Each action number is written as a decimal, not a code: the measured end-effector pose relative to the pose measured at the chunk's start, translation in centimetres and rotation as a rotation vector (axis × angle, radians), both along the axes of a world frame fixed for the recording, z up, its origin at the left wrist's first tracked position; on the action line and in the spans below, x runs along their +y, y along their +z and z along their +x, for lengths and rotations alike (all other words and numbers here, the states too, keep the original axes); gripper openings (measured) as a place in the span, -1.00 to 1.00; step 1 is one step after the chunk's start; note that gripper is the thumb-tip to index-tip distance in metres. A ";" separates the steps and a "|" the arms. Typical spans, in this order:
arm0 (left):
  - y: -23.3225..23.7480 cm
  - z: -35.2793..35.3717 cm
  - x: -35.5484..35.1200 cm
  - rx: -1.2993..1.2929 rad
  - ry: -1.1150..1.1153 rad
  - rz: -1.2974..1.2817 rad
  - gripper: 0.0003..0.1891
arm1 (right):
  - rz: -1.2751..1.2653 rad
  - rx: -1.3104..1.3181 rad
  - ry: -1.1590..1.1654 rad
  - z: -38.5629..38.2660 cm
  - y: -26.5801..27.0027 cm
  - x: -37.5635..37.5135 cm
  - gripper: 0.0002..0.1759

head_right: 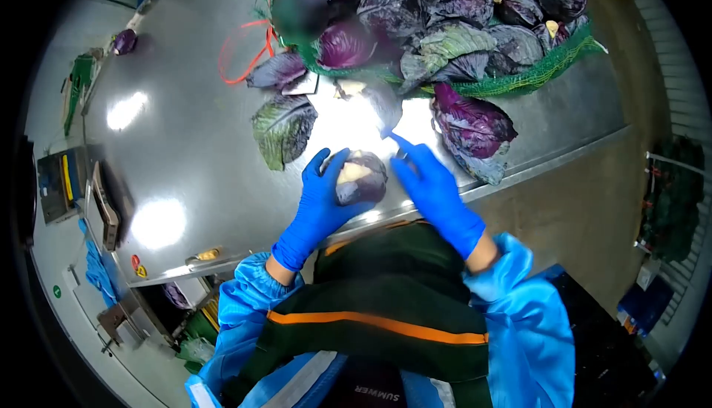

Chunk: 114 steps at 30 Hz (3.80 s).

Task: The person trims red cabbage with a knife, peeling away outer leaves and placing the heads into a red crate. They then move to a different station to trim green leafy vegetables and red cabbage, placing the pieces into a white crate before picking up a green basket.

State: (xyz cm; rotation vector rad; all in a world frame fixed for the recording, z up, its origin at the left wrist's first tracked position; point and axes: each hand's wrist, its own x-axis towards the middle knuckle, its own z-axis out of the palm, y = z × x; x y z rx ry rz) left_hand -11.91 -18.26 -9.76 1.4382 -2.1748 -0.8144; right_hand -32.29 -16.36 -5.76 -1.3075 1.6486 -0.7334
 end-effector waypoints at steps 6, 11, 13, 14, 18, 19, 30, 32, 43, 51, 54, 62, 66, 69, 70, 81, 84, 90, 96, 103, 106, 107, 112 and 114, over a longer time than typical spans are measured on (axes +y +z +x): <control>-1.0 -1.2 1.8 0.349 0.113 0.151 0.02 | -0.007 0.194 0.250 0.4 -2.5 1.0 -0.60; -2.1 -0.9 1.6 0.340 -0.029 0.006 -0.07 | 0.190 0.182 0.316 -0.3 -4.0 -2.2 -0.58; -1.8 -0.4 0.9 0.307 -0.068 -0.029 -0.09 | 0.191 0.130 0.288 -0.9 -6.4 -3.1 -0.58; -1.6 -0.3 0.4 0.292 -0.087 -0.031 -0.09 | 0.193 0.137 0.232 -0.8 -7.2 -3.3 -0.57; -1.1 -0.1 0.1 0.366 -0.190 0.050 -0.11 | 0.226 0.045 0.082 -2.0 -9.0 -3.1 -0.59; -0.9 0.1 0.7 0.330 -0.141 0.046 -0.08 | 0.185 -0.078 0.034 -1.8 -10.2 -2.8 -0.59; 0.7 3.3 2.5 1.232 0.380 0.936 -0.16 | -0.055 0.150 -0.127 -3.1 -2.9 -5.0 -0.68; 3.4 2.6 2.0 1.357 0.418 0.841 -0.11 | -0.089 0.149 -0.216 -4.8 -3.3 -6.2 -0.72; 6.0 1.3 -2.0 1.522 0.430 0.654 -0.19 | 0.018 -0.401 -0.196 0.8 4.9 -5.5 -0.75; 5.7 2.3 -3.8 1.526 0.414 1.329 -0.25 | 0.252 -0.657 0.010 1.2 7.1 -5.2 -0.39; 7.6 1.3 -3.1 1.280 0.309 1.094 -0.26 | 0.013 -0.566 -0.045 2.4 3.9 -3.1 -0.44; 5.9 0.2 -0.8 0.619 0.120 0.031 0.10 | -0.472 0.060 0.040 2.4 5.5 -2.3 -0.54; 7.3 1.3 -1.3 0.564 0.105 -0.089 0.13 | -0.364 -0.064 -0.176 1.9 5.5 -2.5 -0.75; 7.9 1.7 -1.5 1.067 0.401 0.397 0.03 | 0.104 -0.599 -0.461 -0.7 4.9 -2.6 -0.76; 6.7 2.4 -1.0 1.574 0.285 0.698 -0.04 | 0.155 -0.771 -0.519 -1.6 4.7 -2.9 -0.74; 1.3 3.9 -4.9 1.722 0.168 1.201 -0.25 | -0.128 -0.422 -0.537 -2.2 1.9 -2.2 -0.61; 0.7 3.8 -5.5 1.140 0.161 0.896 -0.26 | -0.208 -0.425 -0.420 -0.7 0.3 -0.4 -0.57; -2.8 1.3 -2.4 0.517 -0.116 0.307 0.19 | -0.096 -0.051 -0.034 -0.6 -2.1 2.5 -0.54; -3.5 -1.5 0.5 0.365 0.060 0.266 0.10 | -0.195 0.085 0.053 0.1 -2.4 3.0 -0.49; -1.7 -2.9 -1.7 0.497 -0.035 0.316 -0.07 | -0.175 0.170 0.004 -0.7 -1.9 3.4 -0.51; -1.8 -3.2 -1.7 0.527 -0.002 0.311 -0.08 | -0.147 0.239 0.011 -0.6 -3.5 4.9 -0.48; -1.7 -3.2 -1.9 0.478 -0.013 0.254 -0.07 | -0.128 0.278 0.016 -0.4 -3.7 5.1 -0.47; -2.3 -3.2 -2.0 0.330 -0.063 0.140 -0.08 | -0.071 0.347 -0.012 -0.1 -4.2 4.9 -0.46; -2.4 -3.8 -2.2 0.319 -0.049 0.089 -0.08 | -0.134 0.393 -0.012 -0.4 -5.4 4.0 -0.48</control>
